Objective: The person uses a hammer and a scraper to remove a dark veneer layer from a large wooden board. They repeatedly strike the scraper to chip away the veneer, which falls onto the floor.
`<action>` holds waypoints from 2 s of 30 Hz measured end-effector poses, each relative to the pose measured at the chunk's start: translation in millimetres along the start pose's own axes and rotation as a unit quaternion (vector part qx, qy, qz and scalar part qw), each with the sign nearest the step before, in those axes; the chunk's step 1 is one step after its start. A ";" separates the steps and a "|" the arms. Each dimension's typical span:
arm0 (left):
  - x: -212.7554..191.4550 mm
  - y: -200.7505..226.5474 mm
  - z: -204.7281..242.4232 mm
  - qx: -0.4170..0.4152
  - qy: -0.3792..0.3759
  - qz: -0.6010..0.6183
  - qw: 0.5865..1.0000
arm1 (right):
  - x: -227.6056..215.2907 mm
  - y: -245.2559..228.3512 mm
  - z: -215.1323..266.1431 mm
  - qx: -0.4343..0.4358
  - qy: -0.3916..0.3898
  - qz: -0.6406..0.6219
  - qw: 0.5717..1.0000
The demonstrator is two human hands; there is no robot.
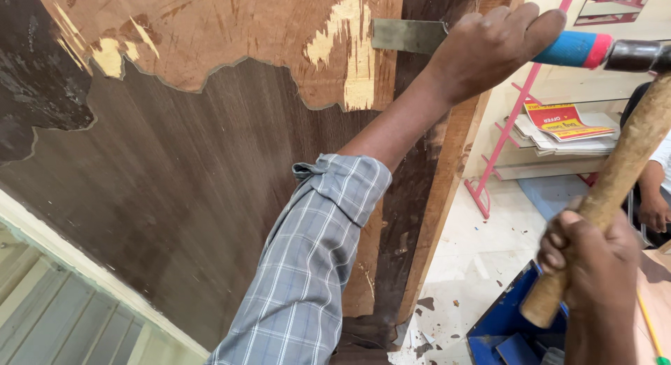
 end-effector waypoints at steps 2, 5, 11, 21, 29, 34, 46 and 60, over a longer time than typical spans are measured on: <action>0.9 0.4 -0.1 0.001 0.003 -0.002 1.000 | -4.2 -5.8 3.4 -0.028 0.010 -0.053 0.998; 1.6 1.4 1.3 0.001 0.015 0.001 1.000 | 4.0 -5.0 -0.2 -0.060 0.005 -0.057 0.997; -2.8 -14.5 8.2 -0.001 -0.027 -0.028 0.999 | 8.0 -5.7 0.5 -0.009 -0.013 -0.063 0.998; -63.2 -30.8 33.0 -0.006 -0.150 -0.081 0.985 | -31.4 103.3 34.8 0.079 0.009 0.001 0.997; -115.8 -124.6 57.9 -0.202 -0.142 -0.067 0.967 | -13.6 241.1 82.8 0.197 -0.127 -0.073 0.969; -119.1 -137.6 63.5 -0.258 -0.167 0.037 0.951 | 30.5 219.8 66.4 0.240 -0.110 -0.035 0.964; -115.3 -152.8 65.0 -0.288 -0.158 0.087 0.941 | 107.9 196.0 36.4 0.226 -0.116 0.011 0.967; -94.7 -119.3 50.7 -0.130 -0.192 0.032 0.972 | 107.5 175.7 26.5 0.190 -0.148 0.182 0.953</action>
Point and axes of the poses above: each hand's wrist, its own z-axis away from the middle knuckle, its own x-axis out of the palm, y = z × x, the point moved 6 cm from there along -z, towards the middle knuckle, and after that the axes turned 4 degrees about z, right-handed, at the moved point
